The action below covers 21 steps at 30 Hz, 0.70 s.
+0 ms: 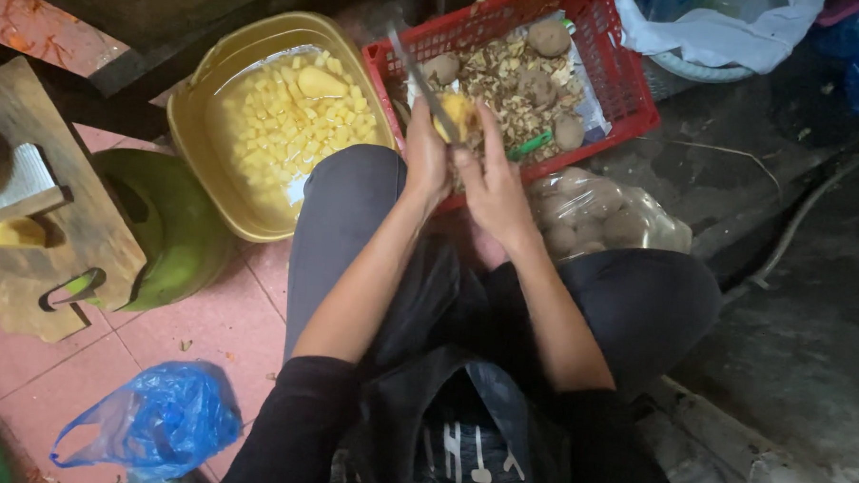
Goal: Peeling potatoes using a knife and a vegetable peeler.
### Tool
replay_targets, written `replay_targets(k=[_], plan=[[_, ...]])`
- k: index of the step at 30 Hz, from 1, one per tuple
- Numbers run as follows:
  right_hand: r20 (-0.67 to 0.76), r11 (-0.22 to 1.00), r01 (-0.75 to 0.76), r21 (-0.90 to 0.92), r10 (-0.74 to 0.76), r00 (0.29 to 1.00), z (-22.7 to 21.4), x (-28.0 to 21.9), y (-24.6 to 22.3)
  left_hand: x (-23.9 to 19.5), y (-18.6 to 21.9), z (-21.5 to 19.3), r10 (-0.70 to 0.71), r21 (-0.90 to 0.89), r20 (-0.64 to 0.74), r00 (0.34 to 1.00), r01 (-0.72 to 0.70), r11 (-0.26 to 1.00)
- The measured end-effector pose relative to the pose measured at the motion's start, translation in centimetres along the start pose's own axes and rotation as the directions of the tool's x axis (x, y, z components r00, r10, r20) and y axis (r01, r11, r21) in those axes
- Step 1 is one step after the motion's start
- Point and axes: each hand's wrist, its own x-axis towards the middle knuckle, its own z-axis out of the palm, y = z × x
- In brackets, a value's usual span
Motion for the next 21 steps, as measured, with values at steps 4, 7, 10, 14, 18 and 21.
replay_targets(k=[4, 7, 10, 14, 18, 21], plan=[[0.055, 0.999, -0.042, -0.016, 0.043, 0.998, 0.5, -0.1, -0.7, 0.6, -1.2, -1.7, 0.153, 0.240, -0.011, 0.988, -0.146, 0.960], [0.077, 0.997, -0.027, -0.073, 0.033, 0.996, 0.7, 0.1, -0.4, 0.3, -1.3, -1.9, 0.168, 0.251, -0.021, 0.986, -0.157, 0.955], [0.067, 0.992, -0.049, -0.115, 0.057, 0.996, 1.1, 0.2, 0.2, -0.2, -1.3, -2.0, 0.235, 0.449, -0.031, 0.972, -0.196, 0.872], [0.023, 0.986, -0.081, -0.144, 0.085, 0.996, 1.5, 0.3, 1.7, -0.1, -1.6, -2.2, 0.284, 0.342, 0.023, 0.958, -0.275, 0.899], [-0.039, 0.990, 0.012, -0.139, -0.018, 0.999, 1.9, 0.4, 2.9, 0.1, -1.9, -2.8, 0.339, 0.446, 0.055, 0.939, -0.327, 0.833], [-0.070, 0.990, 0.010, -0.140, -0.021, 0.997, 2.1, 0.7, 3.4, -0.4, -1.5, -2.4, 0.396, 0.594, 0.080, 0.915, -0.363, 0.718]])
